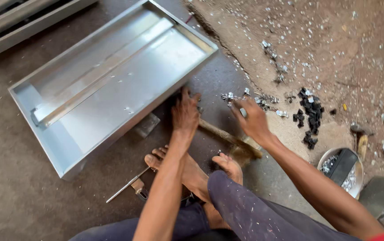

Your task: The person aligns metal latch components on a metal sheet, hammers them into place, and then assembles the sheet into a box-like structure, securing it with a hammer.

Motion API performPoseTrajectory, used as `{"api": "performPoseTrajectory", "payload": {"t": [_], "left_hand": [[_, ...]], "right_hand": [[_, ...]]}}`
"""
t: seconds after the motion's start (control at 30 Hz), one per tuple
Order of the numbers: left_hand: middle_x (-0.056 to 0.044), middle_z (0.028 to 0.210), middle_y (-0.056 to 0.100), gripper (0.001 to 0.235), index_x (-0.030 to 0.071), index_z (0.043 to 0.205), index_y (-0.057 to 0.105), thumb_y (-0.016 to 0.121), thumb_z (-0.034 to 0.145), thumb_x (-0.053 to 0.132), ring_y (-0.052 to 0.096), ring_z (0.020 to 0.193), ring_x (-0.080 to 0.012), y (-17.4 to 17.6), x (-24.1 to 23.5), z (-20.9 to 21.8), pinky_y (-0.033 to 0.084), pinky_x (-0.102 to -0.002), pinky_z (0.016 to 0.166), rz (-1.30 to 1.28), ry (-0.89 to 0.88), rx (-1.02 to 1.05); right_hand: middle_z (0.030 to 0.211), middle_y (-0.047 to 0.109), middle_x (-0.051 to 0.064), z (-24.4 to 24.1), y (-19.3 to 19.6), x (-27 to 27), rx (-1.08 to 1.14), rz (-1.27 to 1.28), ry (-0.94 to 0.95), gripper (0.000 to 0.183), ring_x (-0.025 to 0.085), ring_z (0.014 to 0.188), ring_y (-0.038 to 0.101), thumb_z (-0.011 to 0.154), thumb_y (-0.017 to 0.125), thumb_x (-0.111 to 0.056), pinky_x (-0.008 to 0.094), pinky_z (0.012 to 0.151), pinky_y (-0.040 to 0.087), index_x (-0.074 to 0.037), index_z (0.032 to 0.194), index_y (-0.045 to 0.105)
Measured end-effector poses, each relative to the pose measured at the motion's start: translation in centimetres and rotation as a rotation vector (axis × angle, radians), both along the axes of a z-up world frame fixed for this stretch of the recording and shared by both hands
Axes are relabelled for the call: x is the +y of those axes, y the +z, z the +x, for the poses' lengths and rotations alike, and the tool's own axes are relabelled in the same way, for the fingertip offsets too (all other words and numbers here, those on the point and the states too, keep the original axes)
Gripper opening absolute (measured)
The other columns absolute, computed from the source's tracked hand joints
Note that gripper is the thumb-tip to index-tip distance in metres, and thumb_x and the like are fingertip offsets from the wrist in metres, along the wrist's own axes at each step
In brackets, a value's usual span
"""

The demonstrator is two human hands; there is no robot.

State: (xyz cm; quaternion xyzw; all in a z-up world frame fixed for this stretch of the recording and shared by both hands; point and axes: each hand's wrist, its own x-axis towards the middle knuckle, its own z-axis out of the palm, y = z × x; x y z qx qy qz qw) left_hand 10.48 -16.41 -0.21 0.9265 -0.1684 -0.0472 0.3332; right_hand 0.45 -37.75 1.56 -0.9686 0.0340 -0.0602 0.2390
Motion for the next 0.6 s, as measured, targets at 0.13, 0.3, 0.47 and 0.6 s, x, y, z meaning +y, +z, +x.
{"api": "performPoseTrajectory", "payload": {"t": [0.13, 0.3, 0.47, 0.6], "left_hand": [[-0.010, 0.112, 0.071, 0.020, 0.014, 0.106, 0.075, 0.064, 0.096, 0.001, 0.071, 0.096, -0.0288, -2.6, 2.0, -0.2, 0.063, -0.043, 0.082, -0.044, 0.027, 0.029], [-0.010, 0.095, 0.074, 0.021, 0.003, 0.116, 0.070, 0.068, 0.095, 0.008, 0.071, 0.078, -0.0195, 0.0, 3.9, -3.4, 0.062, -0.034, 0.069, -0.982, 0.371, 0.596], [-0.013, 0.091, 0.075, 0.028, -0.004, 0.115, 0.065, 0.070, 0.088, 0.002, 0.075, 0.079, -0.0180, 2.4, 3.7, -5.6, 0.065, -0.028, 0.070, -1.277, 0.484, 0.807], [-0.014, 0.093, 0.076, 0.030, -0.005, 0.116, 0.066, 0.074, 0.087, 0.002, 0.075, 0.080, -0.0158, 2.2, 3.2, -6.5, 0.063, -0.026, 0.072, -1.326, 0.515, 0.847]], "right_hand": [[0.110, 0.070, 0.016, 4.7, -2.0, 0.9, -0.142, -0.088, 0.025, 0.026, 0.033, 0.100, 0.067, 0.091, 0.075, -0.024, 0.041, 0.081, 0.056, -0.009, 0.112, 0.074], [0.107, 0.073, 0.010, 4.1, -1.6, -0.9, 0.028, 0.186, -0.115, 0.018, 0.022, 0.097, 0.071, 0.101, 0.070, -0.019, 0.035, 0.077, 0.060, -0.006, 0.114, 0.069], [0.107, 0.075, 0.011, 4.0, -0.5, -1.5, 0.050, 0.080, 0.188, 0.020, 0.019, 0.092, 0.069, 0.101, 0.065, -0.017, 0.036, 0.082, 0.059, -0.009, 0.116, 0.075], [0.096, 0.070, 0.012, 4.8, -1.6, -0.1, 0.198, -0.211, 0.237, 0.019, 0.024, 0.086, 0.061, 0.100, 0.065, -0.019, 0.037, 0.077, 0.056, -0.008, 0.112, 0.074]]}}
